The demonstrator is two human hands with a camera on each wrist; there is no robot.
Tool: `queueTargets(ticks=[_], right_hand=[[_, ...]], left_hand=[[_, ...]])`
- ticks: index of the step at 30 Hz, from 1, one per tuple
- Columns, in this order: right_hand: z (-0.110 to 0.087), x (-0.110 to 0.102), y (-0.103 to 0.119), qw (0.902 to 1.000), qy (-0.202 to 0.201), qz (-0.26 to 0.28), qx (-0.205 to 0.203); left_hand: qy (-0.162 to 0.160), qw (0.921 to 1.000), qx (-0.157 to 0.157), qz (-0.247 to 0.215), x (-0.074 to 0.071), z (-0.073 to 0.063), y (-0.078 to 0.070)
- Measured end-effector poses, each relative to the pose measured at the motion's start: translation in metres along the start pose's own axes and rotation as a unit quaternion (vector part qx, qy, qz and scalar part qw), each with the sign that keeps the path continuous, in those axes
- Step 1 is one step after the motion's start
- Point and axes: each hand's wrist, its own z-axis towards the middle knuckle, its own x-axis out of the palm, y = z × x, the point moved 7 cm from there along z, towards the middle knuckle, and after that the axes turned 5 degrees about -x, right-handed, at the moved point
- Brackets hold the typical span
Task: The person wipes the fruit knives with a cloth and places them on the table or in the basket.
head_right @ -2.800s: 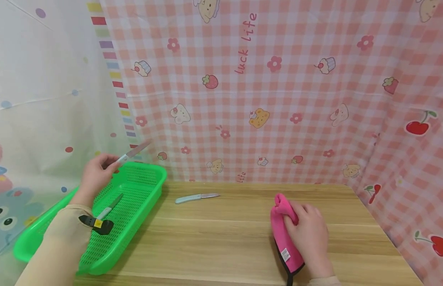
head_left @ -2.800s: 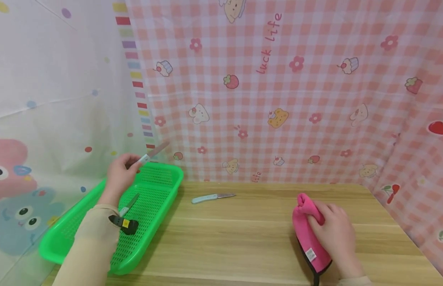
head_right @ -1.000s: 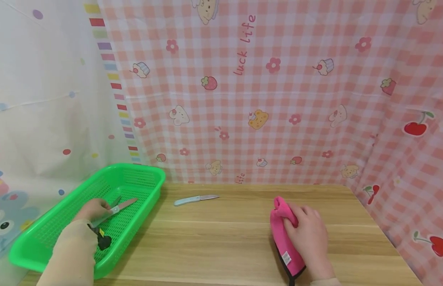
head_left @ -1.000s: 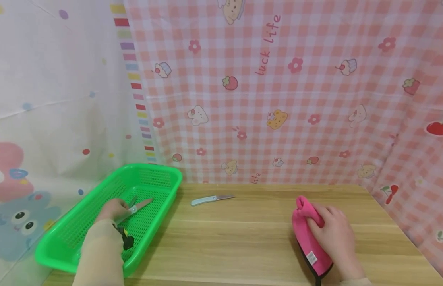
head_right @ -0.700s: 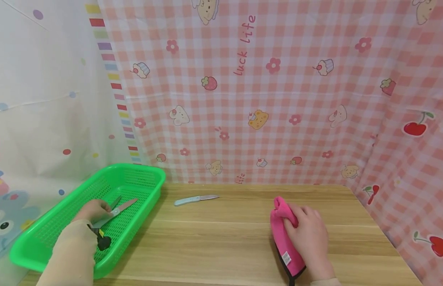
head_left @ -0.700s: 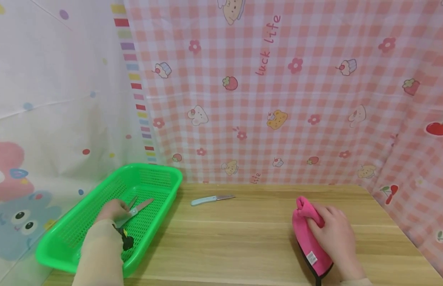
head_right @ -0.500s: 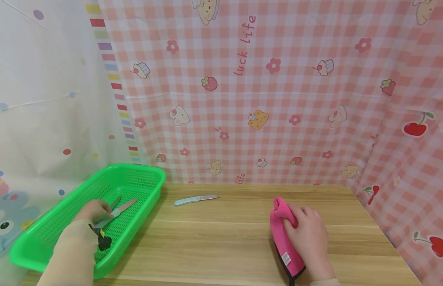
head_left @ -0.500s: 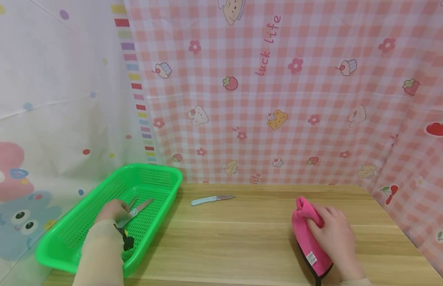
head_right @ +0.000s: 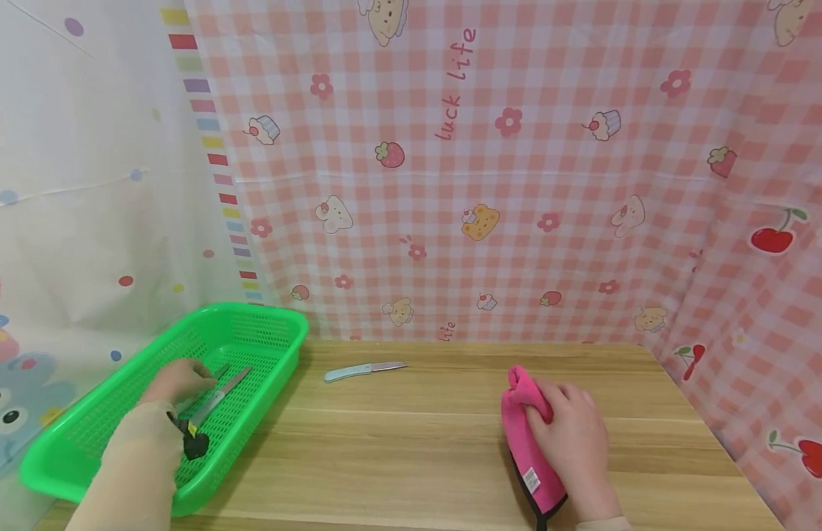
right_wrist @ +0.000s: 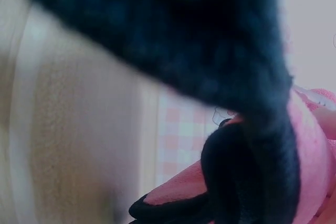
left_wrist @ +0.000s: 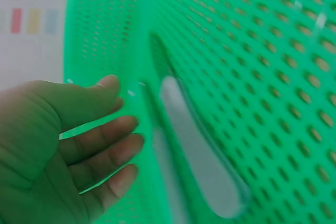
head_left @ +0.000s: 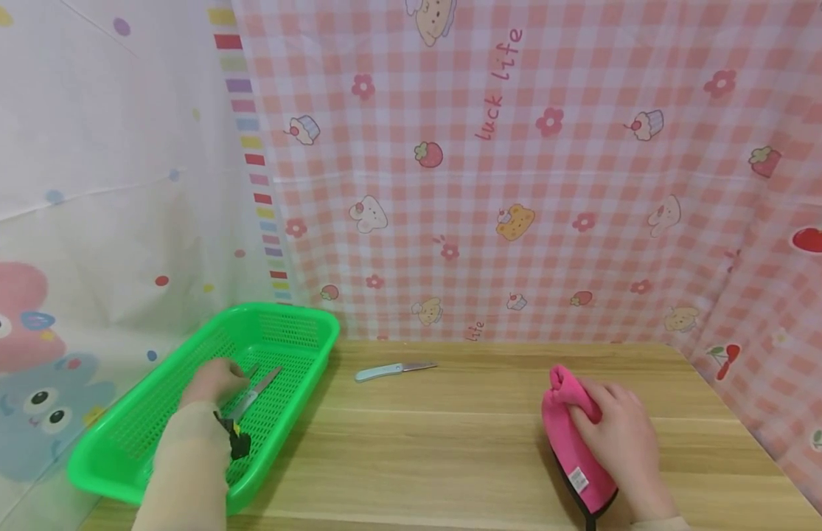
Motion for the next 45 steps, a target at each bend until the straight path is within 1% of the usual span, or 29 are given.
queueTargets(ticks=[3, 6, 9, 12, 15, 18, 20, 23, 26, 29, 32, 35, 38, 42, 45], right_hand=[[0.0, 0.0, -0.001, 1.0, 0.001, 0.0, 0.003], [0.0, -0.001, -0.002, 1.0, -0.003, 0.001, 0.001], [0.001, -0.002, -0.003, 1.0, -0.008, 0.001, -0.002], [0.001, -0.002, -0.003, 0.9999, -0.012, 0.002, -0.007], [0.001, -0.003, -0.002, 0.9999, -0.014, 0.003, -0.009], [0.001, -0.004, -0.003, 0.9998, -0.018, 0.005, -0.009], [0.001, -0.005, -0.003, 0.9998, -0.018, 0.004, -0.007], [0.001, -0.005, -0.004, 0.9999, -0.012, 0.002, -0.002], [0.001, -0.004, -0.004, 1.0, -0.006, 0.001, 0.001], [0.001, -0.005, -0.004, 1.0, -0.009, -0.001, -0.003], [0.001, -0.005, -0.003, 0.9998, -0.017, 0.0, -0.009], [0.0, -0.005, -0.003, 0.9998, -0.019, 0.002, -0.011], [0.0, -0.004, -0.002, 0.9998, -0.016, 0.004, -0.01], [0.0, -0.002, -0.001, 1.0, -0.004, 0.001, 0.001], [0.0, -0.001, -0.001, 1.0, 0.004, -0.001, 0.005]], left_hand=[[-0.027, 0.9991, 0.031, 0.004, -0.007, 0.005, -0.014], [-0.054, 0.9968, 0.058, -0.002, -0.015, 0.008, -0.035], [-0.086, 0.9922, 0.09, -0.009, -0.025, 0.007, -0.061], [-0.113, 0.9863, 0.12, -0.016, -0.035, 0.003, -0.089], [-0.127, 0.9796, 0.154, -0.023, -0.042, -0.002, -0.119], [-0.135, 0.9736, 0.182, -0.028, -0.044, -0.008, -0.149], [-0.144, 0.9694, 0.196, -0.037, -0.043, -0.012, -0.168], [-0.151, 0.9639, 0.214, -0.048, -0.036, -0.018, -0.194], [-0.15, 0.959, 0.237, -0.042, -0.024, -0.023, -0.217], [-0.147, 0.9568, 0.249, -0.027, -0.008, -0.026, -0.236], [-0.139, 0.9566, 0.255, -0.03, 0.01, -0.024, -0.248], [-0.126, 0.9572, 0.256, -0.046, 0.03, -0.019, -0.251], [-0.12, 0.9562, 0.262, -0.05, 0.05, -0.012, -0.249], [-0.124, 0.9556, 0.263, -0.046, 0.074, -0.003, -0.241], [-0.129, 0.9565, 0.26, -0.029, 0.091, 0.003, -0.232]])
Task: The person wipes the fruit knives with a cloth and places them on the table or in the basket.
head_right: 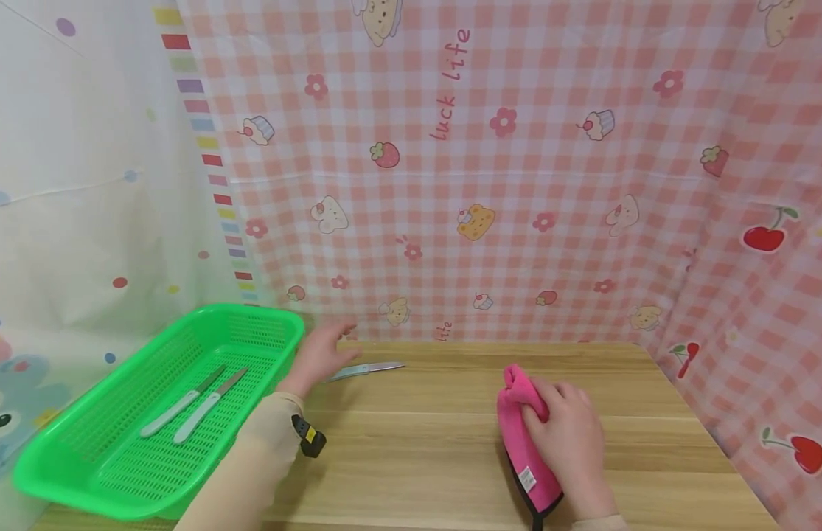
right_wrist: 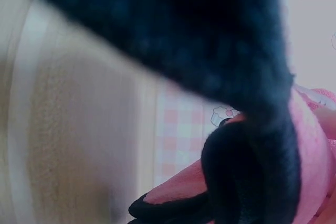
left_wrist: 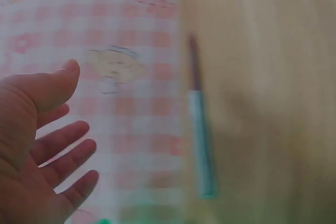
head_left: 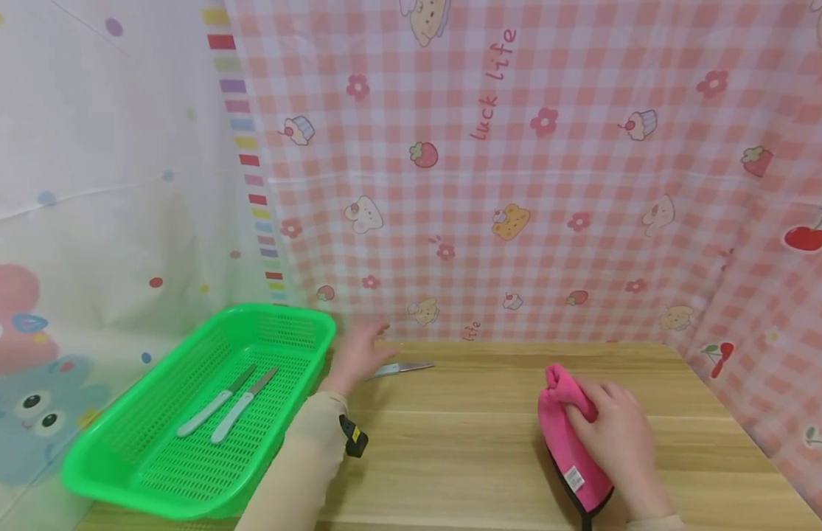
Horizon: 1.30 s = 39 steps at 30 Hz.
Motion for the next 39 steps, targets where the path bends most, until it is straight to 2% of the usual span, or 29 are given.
queueTargets(ticks=[6, 10, 19, 28, 39], right_hand=[[-0.001, 0.001, 0.0, 1.0, -0.001, 0.005, 0.0], [0.0, 0.0, 0.001, 1.0, -0.002, 0.005, 0.0], [0.0, 0.001, 0.001, 1.0, -0.001, 0.007, -0.003], [0.0, 0.001, 0.001, 1.0, -0.004, 0.003, -0.004], [0.001, 0.001, 0.001, 0.9996, -0.019, 0.007, -0.017]], left_hand=[[0.02, 0.9994, -0.02, 0.02, 0.025, -0.004, 0.02], [0.038, 0.9981, -0.043, 0.024, 0.034, -0.005, 0.031], [0.067, 0.9929, -0.065, 0.073, 0.054, -0.008, 0.051], [0.055, 0.9903, -0.072, 0.105, 0.06, -0.009, 0.06], [0.049, 0.9883, -0.107, 0.097, 0.065, -0.006, 0.062]])
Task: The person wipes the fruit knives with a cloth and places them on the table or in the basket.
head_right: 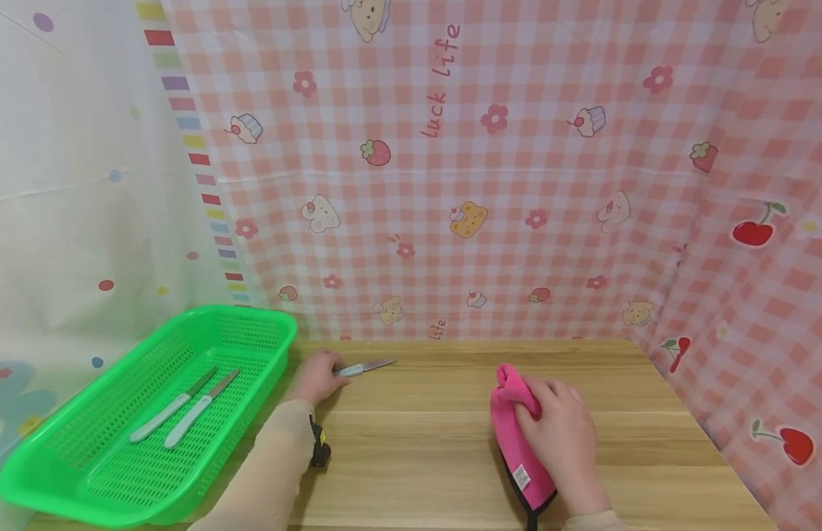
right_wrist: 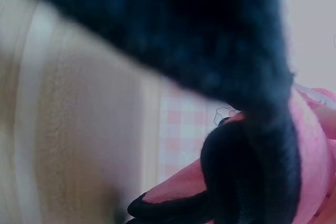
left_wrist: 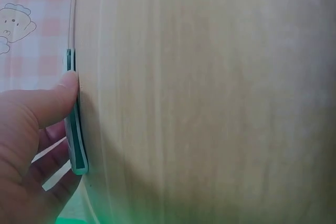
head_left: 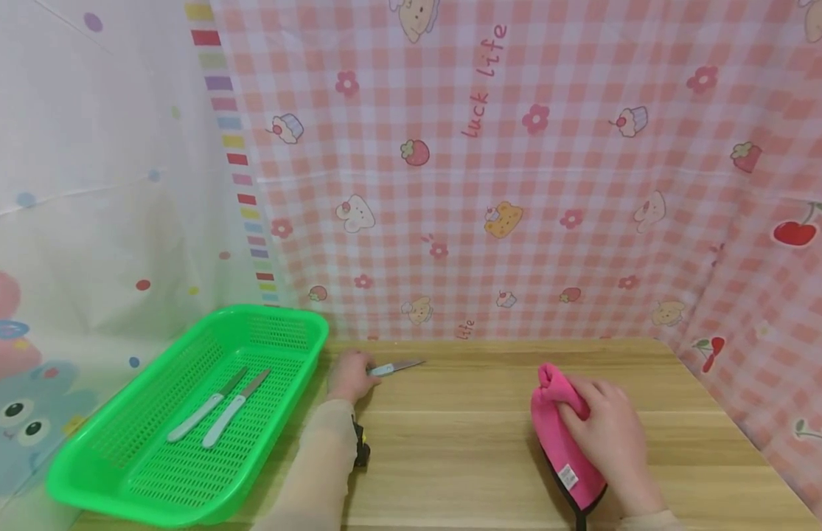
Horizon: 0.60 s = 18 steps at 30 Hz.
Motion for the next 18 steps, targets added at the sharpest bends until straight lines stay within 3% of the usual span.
queueTargets(ticks=[11, 18], right_hand=[[-0.0004, 0.0011, -0.0024, 0.9999, 0.009, 0.0, 0.011], [-0.0009, 0.0009, -0.0029, 0.9998, 0.014, 0.0, 0.016]], left_hand=[[0.01, 0.9989, -0.01, 0.045, 0.0033, 0.0022, -0.0049], [0.047, 0.9986, -0.017, 0.017, 0.003, 0.0028, -0.0076]])
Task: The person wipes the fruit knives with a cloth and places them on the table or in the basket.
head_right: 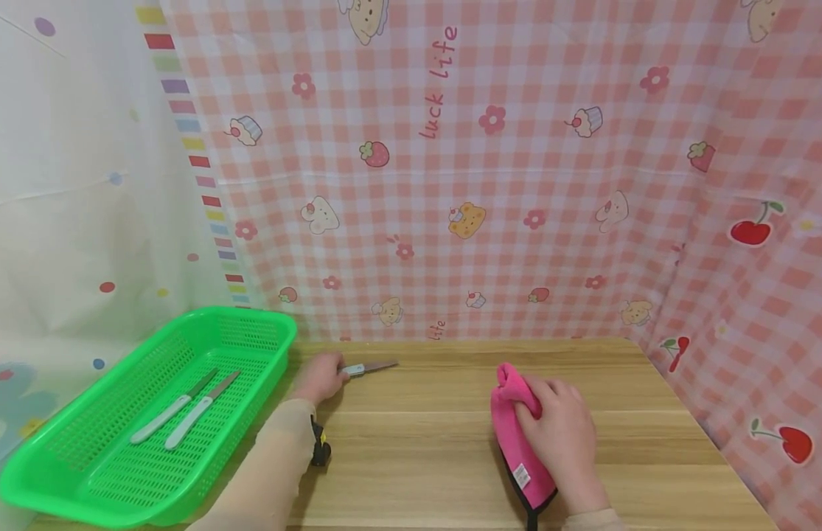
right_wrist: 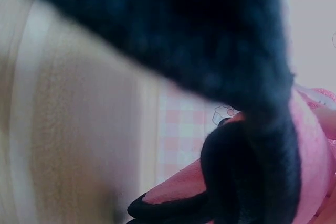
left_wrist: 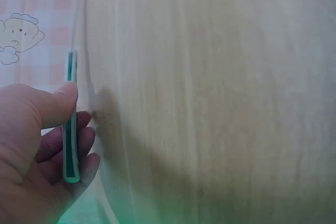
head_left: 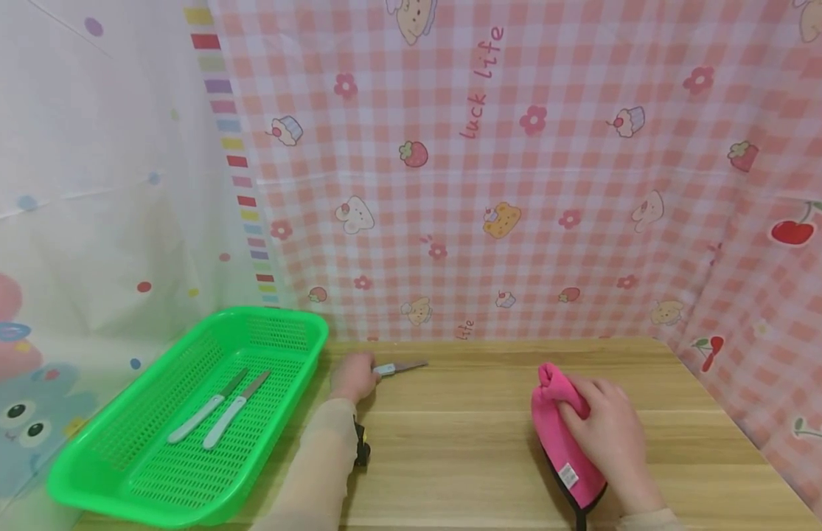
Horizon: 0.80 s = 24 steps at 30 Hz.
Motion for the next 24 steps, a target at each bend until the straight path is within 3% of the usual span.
queueTargets(ticks=[6, 16, 24], right_hand=[[0.0, -0.001, 0.0, 0.9999, -0.008, -0.002, -0.007], [0.001, -0.001, 0.002, 0.9999, -0.011, -0.003, -0.011], [0.0, -0.001, 0.001, 1.0, -0.001, -0.003, -0.001]], left_hand=[[0.015, 0.9996, 0.006, -0.022, -0.002, -0.001, -0.002], [0.036, 0.9989, 0.028, 0.012, -0.007, -0.006, -0.013], [0.036, 0.9965, 0.063, -0.042, -0.005, -0.009, -0.017]])
